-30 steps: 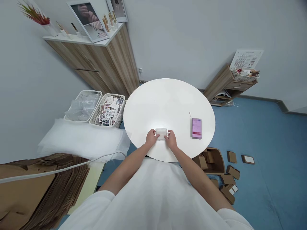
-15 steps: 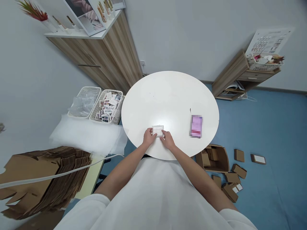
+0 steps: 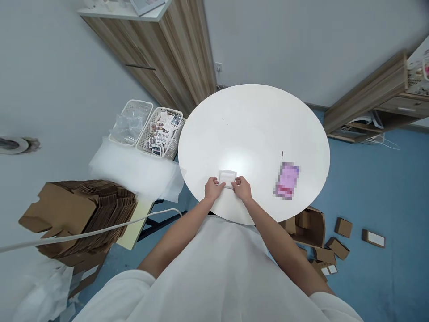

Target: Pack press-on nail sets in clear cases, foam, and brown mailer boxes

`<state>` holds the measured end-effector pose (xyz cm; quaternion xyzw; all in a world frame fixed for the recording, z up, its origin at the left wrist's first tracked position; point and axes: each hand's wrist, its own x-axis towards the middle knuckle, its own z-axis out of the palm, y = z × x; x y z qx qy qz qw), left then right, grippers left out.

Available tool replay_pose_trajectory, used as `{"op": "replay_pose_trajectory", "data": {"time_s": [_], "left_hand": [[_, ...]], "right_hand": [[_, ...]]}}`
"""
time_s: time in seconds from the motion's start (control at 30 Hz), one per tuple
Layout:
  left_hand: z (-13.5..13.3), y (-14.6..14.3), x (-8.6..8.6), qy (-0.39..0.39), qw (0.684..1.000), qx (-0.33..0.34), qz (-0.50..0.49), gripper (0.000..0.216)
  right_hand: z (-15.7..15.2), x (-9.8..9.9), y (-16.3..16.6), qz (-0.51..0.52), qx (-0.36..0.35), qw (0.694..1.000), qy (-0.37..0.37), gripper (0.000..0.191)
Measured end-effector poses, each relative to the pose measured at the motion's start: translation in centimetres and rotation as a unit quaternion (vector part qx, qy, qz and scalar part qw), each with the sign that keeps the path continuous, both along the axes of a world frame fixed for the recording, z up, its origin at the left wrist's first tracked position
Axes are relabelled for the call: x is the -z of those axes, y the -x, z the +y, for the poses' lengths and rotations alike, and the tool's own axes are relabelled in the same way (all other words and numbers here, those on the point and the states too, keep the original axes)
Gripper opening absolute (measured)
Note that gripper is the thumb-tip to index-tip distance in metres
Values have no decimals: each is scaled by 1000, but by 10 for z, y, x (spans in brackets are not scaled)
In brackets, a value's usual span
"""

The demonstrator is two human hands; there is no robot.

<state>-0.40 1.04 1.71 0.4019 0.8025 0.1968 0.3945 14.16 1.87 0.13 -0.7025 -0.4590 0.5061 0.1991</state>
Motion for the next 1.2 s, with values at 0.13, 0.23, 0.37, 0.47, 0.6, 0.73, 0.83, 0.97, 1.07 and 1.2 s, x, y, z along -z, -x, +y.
{"op": "replay_pose_trajectory", "data": {"time_s": [0.13,0.23,0.37,0.47,0.6,0.73,0.83,0.97,1.07,1.2], "left_hand": [[5,8,1,-26,999,9,-38,33],[14,22,3,-55,996,33,-66,27],[33,55,4,-77,991,64,-84,34],[49,87,5,-97,987,89,-92,41],[73,128,4,-123,981,132,-67,45],[100,160,1,-146,975,165,-35,46],[119,176,3,-153,972,176,-38,47],[135,189,9,-153,969,188,-53,48],[141,195,13,-158,965,200,-56,49],[143,198,15,-160,962,215,-57,50]], "right_hand": [[4,-3,9,-14,12,1000,-6,24],[10,-7,23,-25,25,999,-20,27],[26,-13,57,-25,21,999,-36,29],[45,-16,88,-17,24,998,-48,33],[70,-14,129,14,28,998,-60,38],[94,-10,163,22,41,996,-75,44],[110,-9,181,18,50,995,-84,45],[128,-10,193,4,54,994,-97,42],[136,-9,196,-5,59,993,-102,40],[140,-6,198,-16,59,992,-107,39]]}}
